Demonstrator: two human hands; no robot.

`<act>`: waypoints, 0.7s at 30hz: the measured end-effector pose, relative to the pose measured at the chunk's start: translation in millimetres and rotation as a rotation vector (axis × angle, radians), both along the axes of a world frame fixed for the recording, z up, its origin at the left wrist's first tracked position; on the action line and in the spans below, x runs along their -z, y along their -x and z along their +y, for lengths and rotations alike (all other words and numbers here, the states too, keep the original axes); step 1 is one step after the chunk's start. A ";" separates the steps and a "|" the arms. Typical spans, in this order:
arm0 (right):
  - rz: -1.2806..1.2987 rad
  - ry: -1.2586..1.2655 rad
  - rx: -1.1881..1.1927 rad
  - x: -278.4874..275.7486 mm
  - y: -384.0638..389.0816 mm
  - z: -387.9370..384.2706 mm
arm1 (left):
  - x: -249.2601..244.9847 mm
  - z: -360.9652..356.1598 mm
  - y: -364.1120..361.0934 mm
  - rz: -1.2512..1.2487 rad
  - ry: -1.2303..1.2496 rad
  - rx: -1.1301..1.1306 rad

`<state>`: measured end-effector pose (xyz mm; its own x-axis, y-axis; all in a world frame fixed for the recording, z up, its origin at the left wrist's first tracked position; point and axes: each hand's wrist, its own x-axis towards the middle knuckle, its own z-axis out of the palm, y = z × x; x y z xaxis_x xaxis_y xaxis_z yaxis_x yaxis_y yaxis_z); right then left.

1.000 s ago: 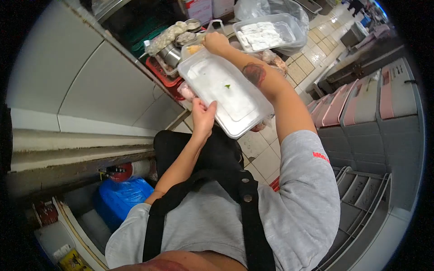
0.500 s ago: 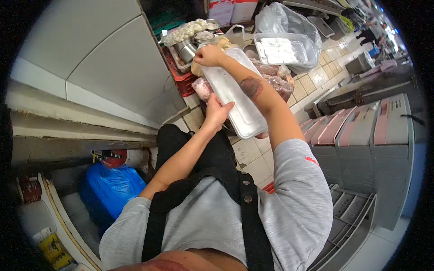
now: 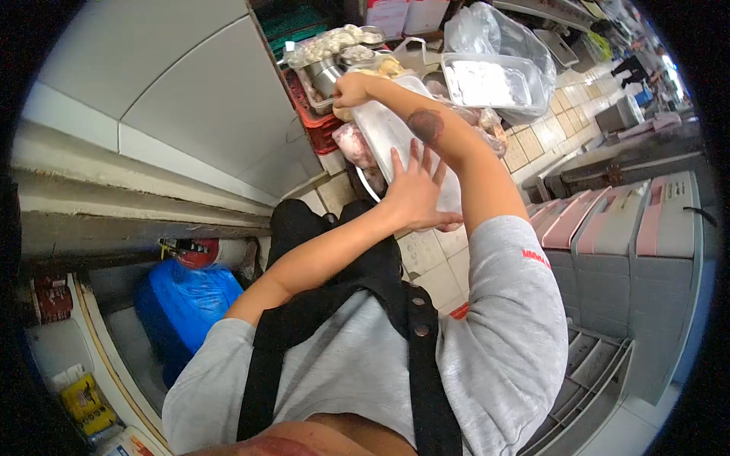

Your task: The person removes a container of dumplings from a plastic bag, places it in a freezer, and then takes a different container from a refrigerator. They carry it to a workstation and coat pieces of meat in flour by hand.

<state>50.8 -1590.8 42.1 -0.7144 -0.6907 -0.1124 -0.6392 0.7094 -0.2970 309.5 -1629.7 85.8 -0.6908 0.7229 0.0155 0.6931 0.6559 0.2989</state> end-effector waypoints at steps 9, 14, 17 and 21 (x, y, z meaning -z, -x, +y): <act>-0.088 0.034 -0.033 -23.0 -5.8 -1.0 | -1.3 -0.2 6.0 0.003 0.058 0.044; -0.138 0.061 -0.065 -38.3 -13.3 0.7 | -4.4 1.9 5.8 0.038 0.069 0.061; -0.125 0.071 -0.047 -33.3 -10.1 2.7 | 2.9 2.6 3.5 0.079 0.056 0.070; -0.112 0.010 -0.040 -48.9 -22.6 -4.3 | 1.0 0.3 -0.6 0.078 0.068 0.058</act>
